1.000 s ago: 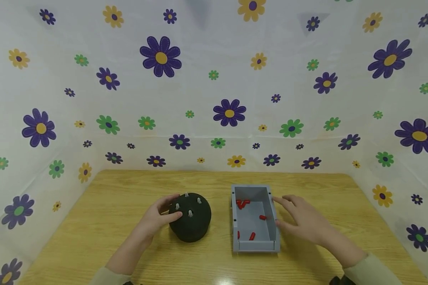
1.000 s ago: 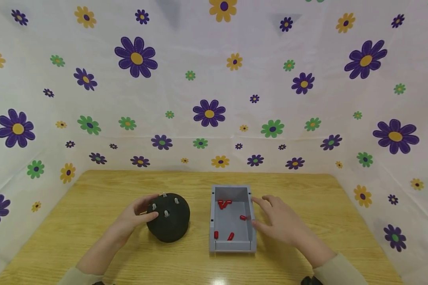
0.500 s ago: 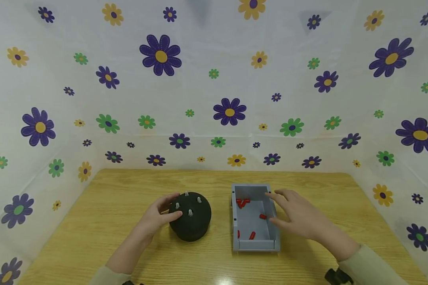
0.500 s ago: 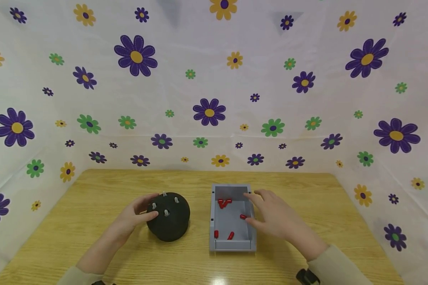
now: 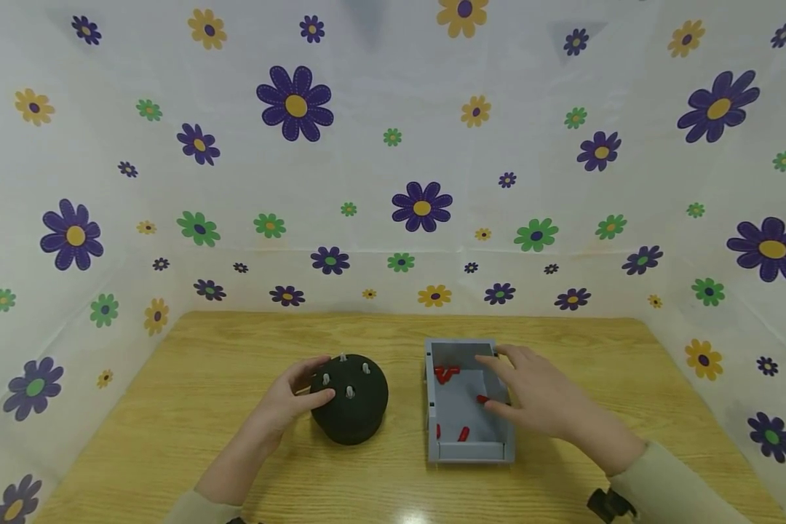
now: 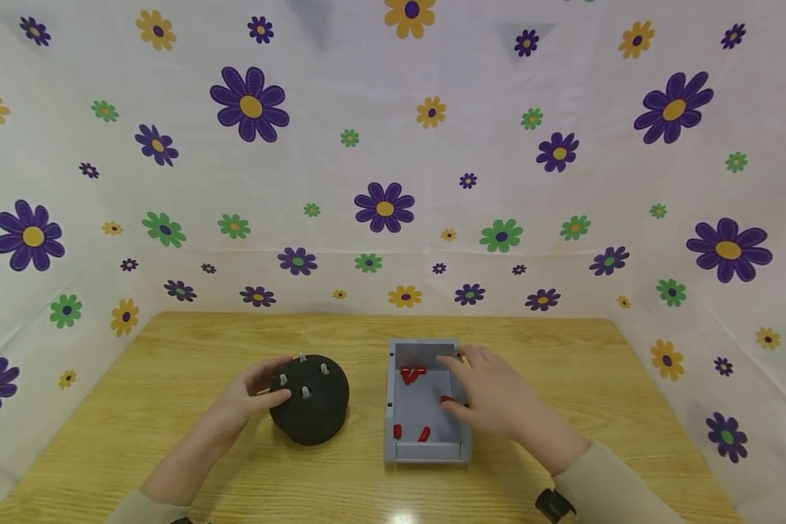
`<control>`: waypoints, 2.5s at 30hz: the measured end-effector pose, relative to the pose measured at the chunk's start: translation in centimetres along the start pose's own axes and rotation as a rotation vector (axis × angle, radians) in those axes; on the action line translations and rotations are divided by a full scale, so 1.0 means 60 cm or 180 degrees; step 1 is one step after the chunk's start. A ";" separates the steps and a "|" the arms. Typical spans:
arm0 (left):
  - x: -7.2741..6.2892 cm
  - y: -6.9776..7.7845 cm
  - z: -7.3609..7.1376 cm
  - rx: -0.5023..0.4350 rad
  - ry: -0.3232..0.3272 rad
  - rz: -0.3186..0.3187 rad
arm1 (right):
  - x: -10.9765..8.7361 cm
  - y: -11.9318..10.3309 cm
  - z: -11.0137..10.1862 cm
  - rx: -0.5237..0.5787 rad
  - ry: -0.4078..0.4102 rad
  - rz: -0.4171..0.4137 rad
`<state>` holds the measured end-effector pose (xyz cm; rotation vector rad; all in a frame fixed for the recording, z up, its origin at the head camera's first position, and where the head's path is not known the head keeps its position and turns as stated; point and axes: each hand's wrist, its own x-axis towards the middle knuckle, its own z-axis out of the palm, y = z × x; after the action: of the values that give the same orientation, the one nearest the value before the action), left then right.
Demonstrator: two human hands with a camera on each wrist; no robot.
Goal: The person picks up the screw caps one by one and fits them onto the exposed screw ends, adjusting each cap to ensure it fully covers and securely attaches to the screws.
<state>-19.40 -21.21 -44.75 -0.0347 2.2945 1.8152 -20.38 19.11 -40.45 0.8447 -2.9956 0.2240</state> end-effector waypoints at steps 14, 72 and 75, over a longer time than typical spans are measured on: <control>-0.001 -0.003 0.000 0.0031 0.0035 0.0025 | 0.011 -0.003 0.023 -0.0356 0.0206 -0.0261; 0.000 -0.008 0.001 -0.0063 -0.0006 0.0064 | 0.057 -0.043 0.072 -0.1598 0.0167 -0.0539; 0.000 -0.008 0.002 -0.0055 -0.0005 0.0054 | 0.059 -0.047 0.074 -0.1755 0.0108 -0.0492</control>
<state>-19.28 -21.24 -45.25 -0.0163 2.2849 1.8428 -21.84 14.26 -44.26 0.9690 -2.7097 -0.5552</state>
